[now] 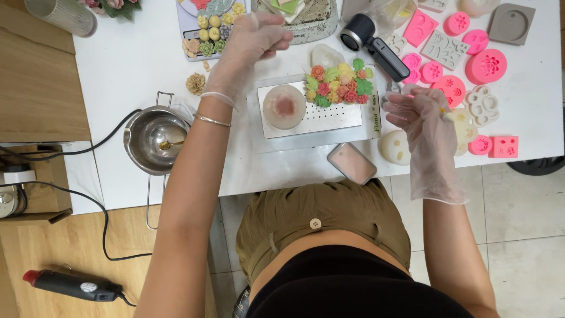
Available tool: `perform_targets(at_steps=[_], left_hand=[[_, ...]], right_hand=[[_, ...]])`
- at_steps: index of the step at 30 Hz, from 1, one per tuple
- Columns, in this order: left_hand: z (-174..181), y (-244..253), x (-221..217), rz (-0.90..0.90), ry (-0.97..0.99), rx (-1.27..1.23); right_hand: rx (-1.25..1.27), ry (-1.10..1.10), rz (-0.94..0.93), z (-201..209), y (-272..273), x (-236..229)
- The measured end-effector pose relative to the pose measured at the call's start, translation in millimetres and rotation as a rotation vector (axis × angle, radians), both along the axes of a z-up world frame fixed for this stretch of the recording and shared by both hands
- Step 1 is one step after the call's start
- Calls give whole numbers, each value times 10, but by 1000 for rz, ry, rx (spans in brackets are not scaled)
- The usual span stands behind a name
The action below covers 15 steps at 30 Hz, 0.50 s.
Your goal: The recorder uses molds and wax to create decorative floral soaps.
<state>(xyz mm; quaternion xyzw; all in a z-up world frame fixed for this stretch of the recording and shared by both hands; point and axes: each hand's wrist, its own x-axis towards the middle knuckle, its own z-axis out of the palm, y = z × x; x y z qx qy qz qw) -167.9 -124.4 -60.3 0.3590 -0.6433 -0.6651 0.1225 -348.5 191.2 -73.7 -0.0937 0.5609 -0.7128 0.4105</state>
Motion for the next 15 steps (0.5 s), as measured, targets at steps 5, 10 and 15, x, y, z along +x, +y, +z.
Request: perform_targets(at_steps=[5, 10, 15], left_hand=[[255, 143, 252, 160, 247, -47], [609, 648, 595, 426, 212, -153], [859, 1128, 832, 553, 110, -82]], right_hand=[[121, 164, -58, 277, 209, 243], [290, 278, 148, 502, 475, 548], [582, 333, 559, 380, 296, 779]])
